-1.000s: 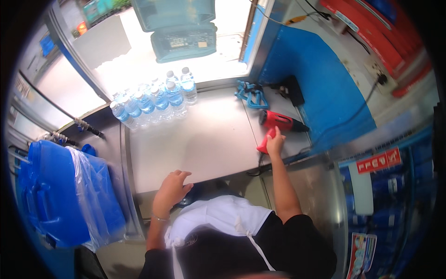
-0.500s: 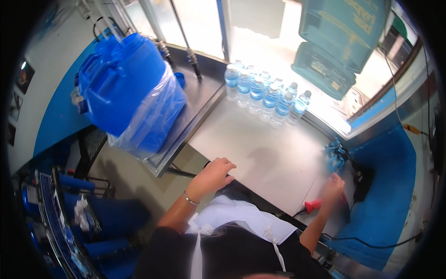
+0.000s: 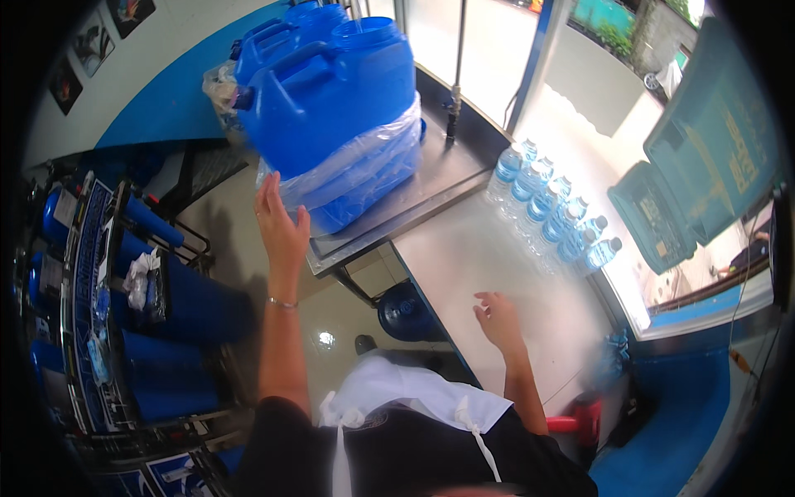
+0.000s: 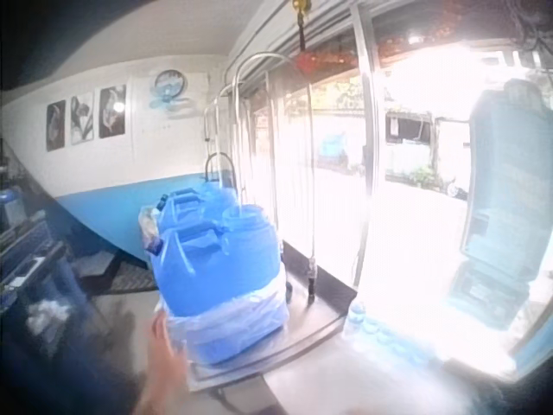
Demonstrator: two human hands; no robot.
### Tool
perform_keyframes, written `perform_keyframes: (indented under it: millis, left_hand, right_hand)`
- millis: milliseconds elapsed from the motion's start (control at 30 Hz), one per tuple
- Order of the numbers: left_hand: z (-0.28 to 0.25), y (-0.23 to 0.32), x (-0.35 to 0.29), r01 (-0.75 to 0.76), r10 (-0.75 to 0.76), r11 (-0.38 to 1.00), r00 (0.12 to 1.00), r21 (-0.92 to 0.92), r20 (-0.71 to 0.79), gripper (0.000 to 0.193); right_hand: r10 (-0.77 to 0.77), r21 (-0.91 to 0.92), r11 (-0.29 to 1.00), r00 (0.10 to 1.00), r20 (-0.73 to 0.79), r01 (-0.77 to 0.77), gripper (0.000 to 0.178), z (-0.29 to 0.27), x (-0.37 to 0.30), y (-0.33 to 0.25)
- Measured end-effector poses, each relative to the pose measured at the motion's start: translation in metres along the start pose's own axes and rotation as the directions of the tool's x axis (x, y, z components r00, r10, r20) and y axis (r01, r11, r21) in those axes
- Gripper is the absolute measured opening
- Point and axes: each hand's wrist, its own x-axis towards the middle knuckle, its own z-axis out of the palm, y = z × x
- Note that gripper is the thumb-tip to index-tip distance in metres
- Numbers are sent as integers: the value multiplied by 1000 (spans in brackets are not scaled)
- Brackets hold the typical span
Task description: The person wraps several large blue plastic containers with clear plastic film, seals the film with a red heat gun, and applies blue labels to the containers. The person also fills one container with water from a tap and places a cap on it.
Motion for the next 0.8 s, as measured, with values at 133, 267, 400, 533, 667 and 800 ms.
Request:
perform_keyframes:
  millis: [133,267,400,533,667,800]
  left_hand:
    - [9,-41,-4,157,-146,982,984,-109,104,67]
    - [6,-75,-20,102,-98,995,960,-2,264,54]
    - [-4,-91,-32,-7,21,998,980,-69,198,43]
    - [-17,-97,-32,114,-73,937,988,-330,134,44]
    - [-29,-129,-6,175,-109,873,980,-454,167,49]
    - [-25,-161,30,136,-27,861,975,-490,222,65]
  right_hand:
    - [-37,-50,998,986,163,45,25,22,17,-21]
    - [-53,-59,996,983,178,65,24,41,35,-39]
    - [-82,7,997,991,108,82,26,60,56,-73]
    - [-170,104,980,985,-11,170,37,80,91,-141]
    - [-494,-120,869,836,-239,479,48,86,144,-233]
    - [-755,-417,655,559,-342,630,72,78,212,-316]
